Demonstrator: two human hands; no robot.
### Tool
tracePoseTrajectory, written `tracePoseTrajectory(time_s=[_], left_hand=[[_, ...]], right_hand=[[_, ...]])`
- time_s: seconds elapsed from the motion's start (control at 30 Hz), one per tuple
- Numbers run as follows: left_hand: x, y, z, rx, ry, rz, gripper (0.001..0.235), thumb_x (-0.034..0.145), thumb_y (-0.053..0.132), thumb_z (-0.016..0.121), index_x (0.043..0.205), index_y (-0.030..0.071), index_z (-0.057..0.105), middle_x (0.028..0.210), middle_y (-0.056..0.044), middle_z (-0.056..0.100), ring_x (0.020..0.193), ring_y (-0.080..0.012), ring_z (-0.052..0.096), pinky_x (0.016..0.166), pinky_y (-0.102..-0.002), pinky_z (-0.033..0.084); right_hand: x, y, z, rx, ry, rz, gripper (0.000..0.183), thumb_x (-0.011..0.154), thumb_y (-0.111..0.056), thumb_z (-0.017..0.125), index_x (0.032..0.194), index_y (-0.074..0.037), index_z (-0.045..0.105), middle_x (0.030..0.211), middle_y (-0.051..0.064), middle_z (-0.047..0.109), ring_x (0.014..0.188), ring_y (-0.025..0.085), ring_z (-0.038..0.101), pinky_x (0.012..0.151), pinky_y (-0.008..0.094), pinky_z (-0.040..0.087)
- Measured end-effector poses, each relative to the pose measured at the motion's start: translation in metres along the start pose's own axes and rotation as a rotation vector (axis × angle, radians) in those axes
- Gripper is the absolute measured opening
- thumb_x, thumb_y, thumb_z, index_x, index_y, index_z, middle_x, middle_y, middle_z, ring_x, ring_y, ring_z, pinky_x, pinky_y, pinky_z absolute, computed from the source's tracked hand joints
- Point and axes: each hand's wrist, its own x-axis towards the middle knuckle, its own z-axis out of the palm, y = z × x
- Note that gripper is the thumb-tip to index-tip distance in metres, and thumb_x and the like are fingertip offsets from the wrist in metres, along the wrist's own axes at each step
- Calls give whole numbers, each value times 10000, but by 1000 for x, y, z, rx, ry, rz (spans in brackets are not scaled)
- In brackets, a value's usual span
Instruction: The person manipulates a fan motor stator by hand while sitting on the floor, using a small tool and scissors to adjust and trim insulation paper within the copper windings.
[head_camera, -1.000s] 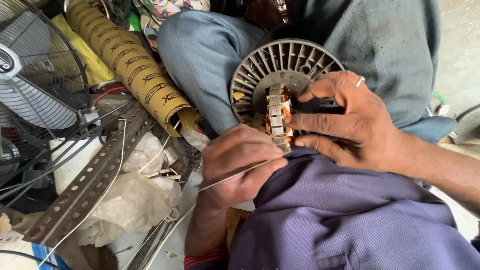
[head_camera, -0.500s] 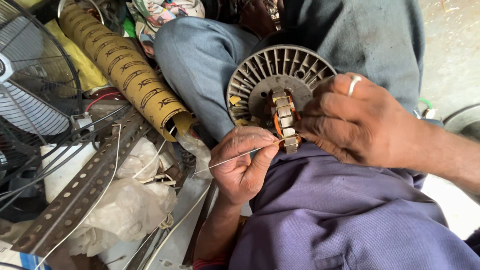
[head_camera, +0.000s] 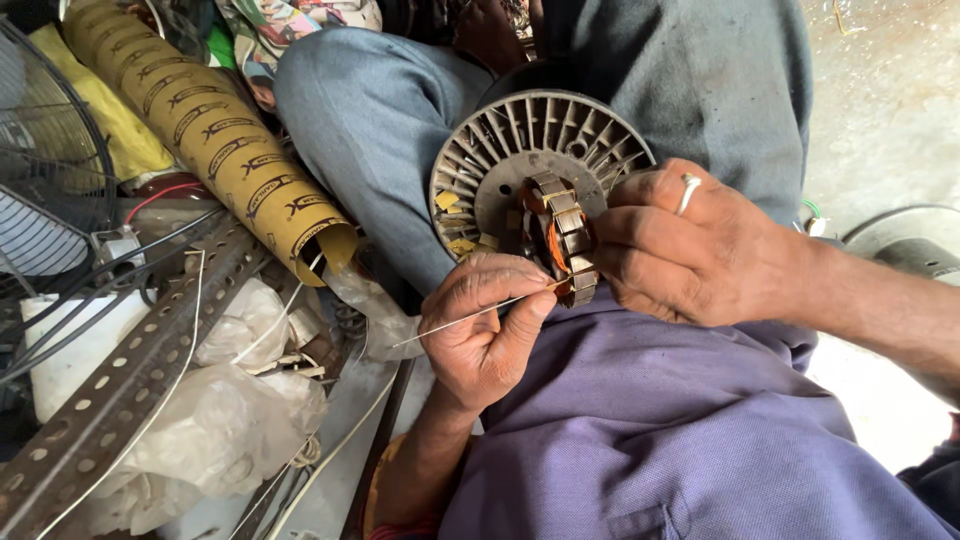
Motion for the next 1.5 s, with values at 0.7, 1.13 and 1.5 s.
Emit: tracePoseTrajectory(time_s=[0.7,1.13,1.5], left_hand=[[5,0,-5,83,20,77,198,925,-87,752,1077,8,668,1035,-126,719,927,-186,720,795,-263,613],[28,26,-9,256,-80,52,134,1026,-55,575,1142,13,586,1081,-114,688,956,-183,690,863,-290,579],[11,-4,-12,111,-107,-230,200,979,108,784,1095,63,627,685,76,458,603,-11,389,557,-215,323]], right_hand=[[-42,5,29,-164,181,-76,227,854,-124,840,1013,-2,735,1004,143,682,941,305,690,744,413,588],[6,26,-2,730,-433,625,811,894,-413,689,1584,-106,393,1116,116,786,842,267,793,836,387,607],[23,33,1,1165,-448,646,715,918,-164,696,1570,-109,407,1262,117,751,1200,272,723,1042,438,516]])
